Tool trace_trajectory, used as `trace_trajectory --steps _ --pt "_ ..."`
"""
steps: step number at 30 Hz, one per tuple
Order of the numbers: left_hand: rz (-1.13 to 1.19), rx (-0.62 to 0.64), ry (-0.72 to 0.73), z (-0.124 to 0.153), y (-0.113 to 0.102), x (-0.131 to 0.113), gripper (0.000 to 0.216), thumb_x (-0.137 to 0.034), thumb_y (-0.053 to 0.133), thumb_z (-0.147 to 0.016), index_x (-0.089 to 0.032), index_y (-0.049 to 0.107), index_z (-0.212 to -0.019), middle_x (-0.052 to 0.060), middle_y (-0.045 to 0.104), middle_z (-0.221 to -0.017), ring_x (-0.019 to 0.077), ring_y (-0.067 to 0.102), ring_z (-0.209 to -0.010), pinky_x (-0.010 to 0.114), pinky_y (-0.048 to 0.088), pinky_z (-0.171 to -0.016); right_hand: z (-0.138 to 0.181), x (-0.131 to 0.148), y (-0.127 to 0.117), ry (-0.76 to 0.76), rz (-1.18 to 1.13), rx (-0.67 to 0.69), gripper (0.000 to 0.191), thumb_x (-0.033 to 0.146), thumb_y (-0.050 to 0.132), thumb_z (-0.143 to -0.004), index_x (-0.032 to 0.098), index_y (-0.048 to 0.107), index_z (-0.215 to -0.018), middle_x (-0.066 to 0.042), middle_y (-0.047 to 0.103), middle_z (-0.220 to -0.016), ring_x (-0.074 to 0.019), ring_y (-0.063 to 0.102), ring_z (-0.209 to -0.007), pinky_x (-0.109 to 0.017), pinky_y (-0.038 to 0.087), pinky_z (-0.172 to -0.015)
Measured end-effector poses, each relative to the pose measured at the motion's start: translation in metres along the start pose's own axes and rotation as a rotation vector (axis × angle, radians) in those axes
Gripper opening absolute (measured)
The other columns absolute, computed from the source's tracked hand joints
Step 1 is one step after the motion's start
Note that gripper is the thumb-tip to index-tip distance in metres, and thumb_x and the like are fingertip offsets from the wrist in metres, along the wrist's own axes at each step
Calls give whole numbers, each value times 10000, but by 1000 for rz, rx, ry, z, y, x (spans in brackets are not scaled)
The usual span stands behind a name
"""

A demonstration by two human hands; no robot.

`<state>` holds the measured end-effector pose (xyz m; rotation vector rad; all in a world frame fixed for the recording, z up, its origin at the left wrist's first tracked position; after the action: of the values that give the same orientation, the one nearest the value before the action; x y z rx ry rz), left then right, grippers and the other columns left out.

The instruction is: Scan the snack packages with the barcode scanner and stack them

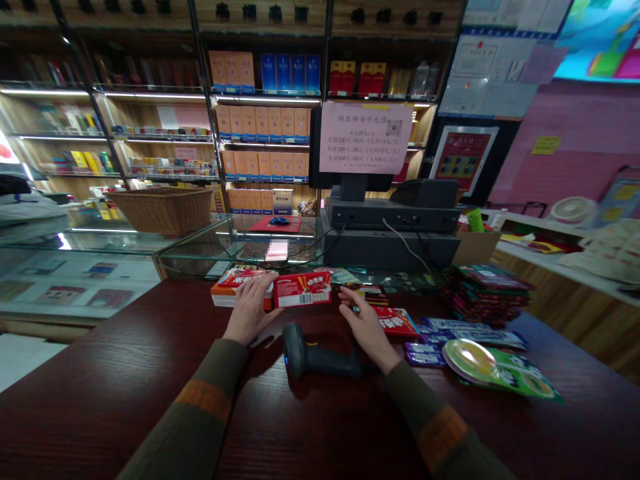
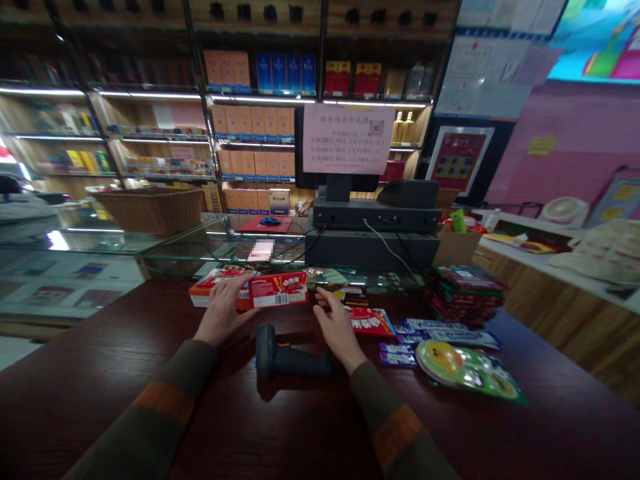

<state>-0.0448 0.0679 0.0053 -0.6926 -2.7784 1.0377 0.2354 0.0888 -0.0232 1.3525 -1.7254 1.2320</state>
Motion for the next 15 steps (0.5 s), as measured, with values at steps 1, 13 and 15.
trace_trajectory --steps 1,13,15 --pt "6 4 10 0 0 -1 686 -361 726 -828 -233 428 -1432 120 602 -1397 301 563 -1223 444 375 -1045 -2 0 1 -1 -10 -2 517 355 542 -858 180 565 -1344 -123 645 -1280 -233 613 -1143 -417 521 -972" --pt "27 46 -6 2 9 -3 734 -339 758 -799 -281 434 -1455 127 541 -1435 314 514 -1303 470 366 -1087 -6 6 11 -69 57 27 499 345 540 -889 241 574 -1376 -102 591 -1325 -227 605 -1147 -419 516 -1005" --pt "26 57 -35 2 11 0 743 -319 764 -791 -298 441 -1460 123 572 -1364 316 538 -1259 475 392 -1066 -6 6 11 -63 61 31 490 347 539 -892 235 585 -1367 -104 598 -1300 -223 616 -1119 -419 514 -1009"
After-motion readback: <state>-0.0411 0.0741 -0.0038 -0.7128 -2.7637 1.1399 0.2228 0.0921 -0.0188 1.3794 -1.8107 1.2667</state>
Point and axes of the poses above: each hand's wrist, its own z-axis away from the middle knuckle, its own y-axis out of the palm, x = y × z, the point moved 4 cm from there along -z, towards the middle knuckle
